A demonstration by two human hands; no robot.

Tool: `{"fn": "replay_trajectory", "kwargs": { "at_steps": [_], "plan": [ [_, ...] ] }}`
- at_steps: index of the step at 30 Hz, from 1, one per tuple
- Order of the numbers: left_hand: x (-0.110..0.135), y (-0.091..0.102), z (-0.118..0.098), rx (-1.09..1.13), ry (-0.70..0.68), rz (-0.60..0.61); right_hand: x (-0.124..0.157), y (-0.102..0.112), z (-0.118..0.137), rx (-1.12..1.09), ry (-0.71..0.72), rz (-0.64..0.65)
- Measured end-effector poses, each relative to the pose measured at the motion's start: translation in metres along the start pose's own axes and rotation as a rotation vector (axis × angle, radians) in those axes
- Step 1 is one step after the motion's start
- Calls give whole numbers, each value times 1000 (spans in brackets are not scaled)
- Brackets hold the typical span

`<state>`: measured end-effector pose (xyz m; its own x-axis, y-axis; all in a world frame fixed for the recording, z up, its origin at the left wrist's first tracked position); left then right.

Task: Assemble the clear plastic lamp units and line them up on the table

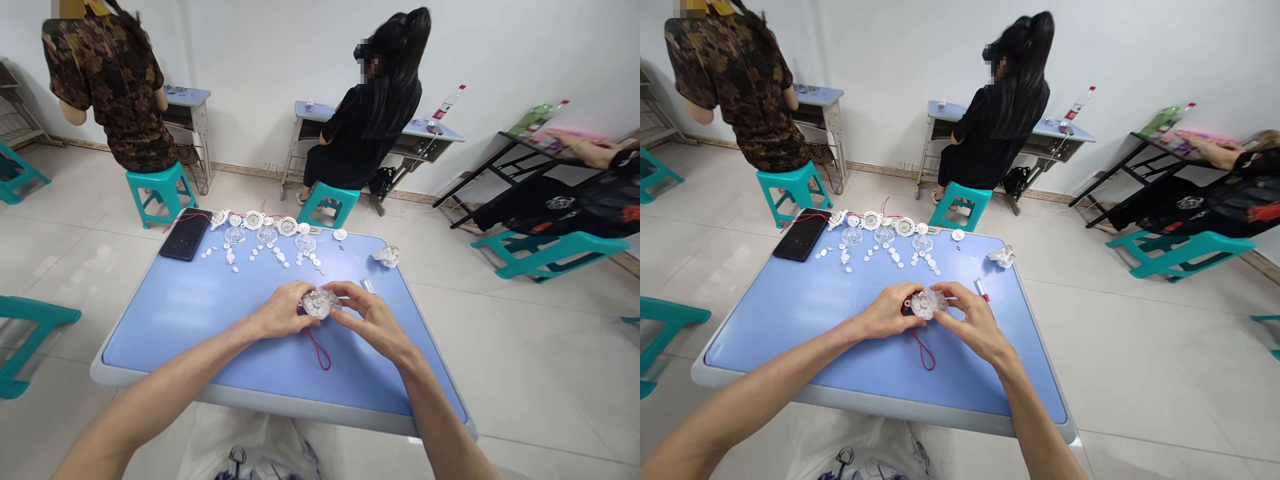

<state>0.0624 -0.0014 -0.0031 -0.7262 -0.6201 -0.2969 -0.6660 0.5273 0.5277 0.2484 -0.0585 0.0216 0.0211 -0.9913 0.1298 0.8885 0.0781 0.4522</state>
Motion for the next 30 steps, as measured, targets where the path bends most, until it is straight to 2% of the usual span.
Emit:
{"fn": "replay_trajectory", "kwargs": {
  "at_steps": [16,19,25,30],
  "plan": [
    [0,-1,5,-7,-8,11,-7,6,-6,-114,-68,29],
    [0,0,3,-15,-11,0,-15,19,-5,-95,-59,-61],
    [0,1,2,-12,-23,-9,-50,53,-4,149,-41,-393],
    [1,1,4,-13,-16,6,-89,57,-13,379,-46,-470]
  ]
}}
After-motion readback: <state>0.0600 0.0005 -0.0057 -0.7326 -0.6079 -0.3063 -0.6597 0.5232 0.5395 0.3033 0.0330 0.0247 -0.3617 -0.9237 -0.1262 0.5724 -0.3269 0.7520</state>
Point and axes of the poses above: each hand's wrist, its own x-axis away from the middle knuckle, its own y-axis out of the back of the hand, z = x × y, the point moved 1 cm from there along -x, towards the middle knuckle, and after that the axes turned 11 degrees about -y, right-handed, at the moved point
